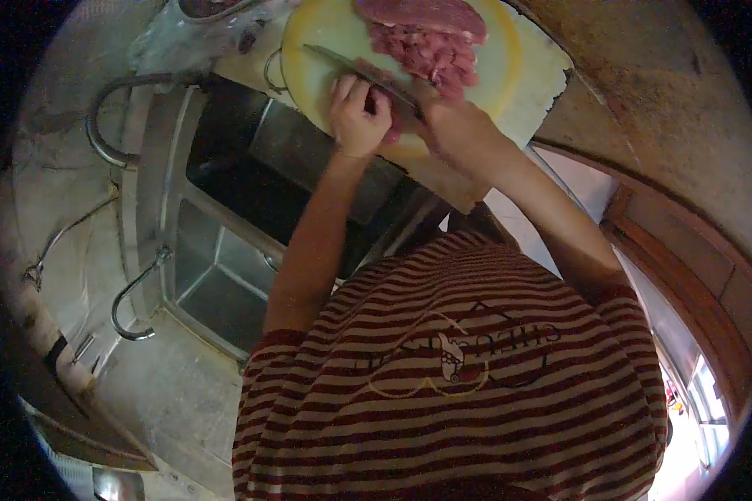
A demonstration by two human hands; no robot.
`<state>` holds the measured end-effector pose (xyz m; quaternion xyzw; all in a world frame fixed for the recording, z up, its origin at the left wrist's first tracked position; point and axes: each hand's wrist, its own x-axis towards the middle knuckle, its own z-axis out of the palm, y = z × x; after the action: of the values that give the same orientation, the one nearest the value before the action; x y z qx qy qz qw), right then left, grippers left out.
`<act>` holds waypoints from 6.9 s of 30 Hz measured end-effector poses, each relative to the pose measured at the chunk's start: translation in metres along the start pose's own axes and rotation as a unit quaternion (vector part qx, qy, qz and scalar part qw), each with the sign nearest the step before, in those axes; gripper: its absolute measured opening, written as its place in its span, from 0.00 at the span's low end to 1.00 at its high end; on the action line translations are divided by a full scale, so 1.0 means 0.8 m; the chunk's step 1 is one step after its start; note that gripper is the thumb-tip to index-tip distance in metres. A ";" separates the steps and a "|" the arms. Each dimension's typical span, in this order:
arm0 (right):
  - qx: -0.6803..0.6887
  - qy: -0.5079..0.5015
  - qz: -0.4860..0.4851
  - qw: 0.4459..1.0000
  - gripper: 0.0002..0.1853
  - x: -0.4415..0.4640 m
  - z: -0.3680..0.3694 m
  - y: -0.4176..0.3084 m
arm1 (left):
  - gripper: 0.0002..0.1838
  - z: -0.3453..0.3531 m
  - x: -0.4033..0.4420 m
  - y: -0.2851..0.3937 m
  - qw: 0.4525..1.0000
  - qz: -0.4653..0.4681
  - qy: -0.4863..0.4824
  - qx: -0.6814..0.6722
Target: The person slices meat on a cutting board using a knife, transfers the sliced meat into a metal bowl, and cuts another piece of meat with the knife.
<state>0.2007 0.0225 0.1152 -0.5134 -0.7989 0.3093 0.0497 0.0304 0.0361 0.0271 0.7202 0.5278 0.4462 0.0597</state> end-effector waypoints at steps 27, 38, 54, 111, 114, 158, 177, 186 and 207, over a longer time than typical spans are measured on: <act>-0.027 0.012 0.035 0.999 0.14 -0.039 0.011 0.013 | 0.03 -0.004 -0.001 0.006 1.000 0.015 0.000 0.021; 0.022 0.018 0.004 1.000 0.18 0.036 0.024 0.000 | 0.04 -0.003 0.000 0.003 1.000 0.002 0.001 0.018; -0.003 0.075 0.002 0.997 0.19 -0.014 -0.015 0.043 | 0.07 -0.002 -0.005 -0.001 0.999 0.024 0.032 -0.010; 0.010 0.092 -0.072 0.993 0.16 0.069 -0.001 0.036 | 0.05 0.001 -0.006 -0.007 0.999 0.016 0.033 -0.005; 0.046 0.127 -0.063 0.989 0.20 0.038 -0.033 0.058 | 0.05 0.002 -0.013 -0.006 0.999 -0.004 0.038 -0.017; -0.021 0.022 0.030 0.999 0.14 -0.084 -0.006 0.019 | 0.10 -0.012 -0.014 0.007 0.999 0.035 -0.029 0.026; 0.044 -0.057 0.107 0.992 0.14 -0.108 -0.037 0.045 | 0.12 -0.011 -0.020 0.002 0.999 -0.006 -0.030 -0.046; -0.101 0.050 0.030 0.993 0.16 -0.024 -0.014 0.040 | 0.14 -0.011 -0.013 0.009 0.999 0.017 -0.025 -0.022; 0.050 0.053 -0.100 0.992 0.15 0.053 0.014 -0.006 | 0.15 -0.014 -0.020 0.003 0.999 -0.005 -0.047 0.005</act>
<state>0.1727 0.0523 0.0987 -0.4433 -0.8260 0.3146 0.1488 0.0238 0.0179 0.0259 0.7382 0.5299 0.4091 0.0833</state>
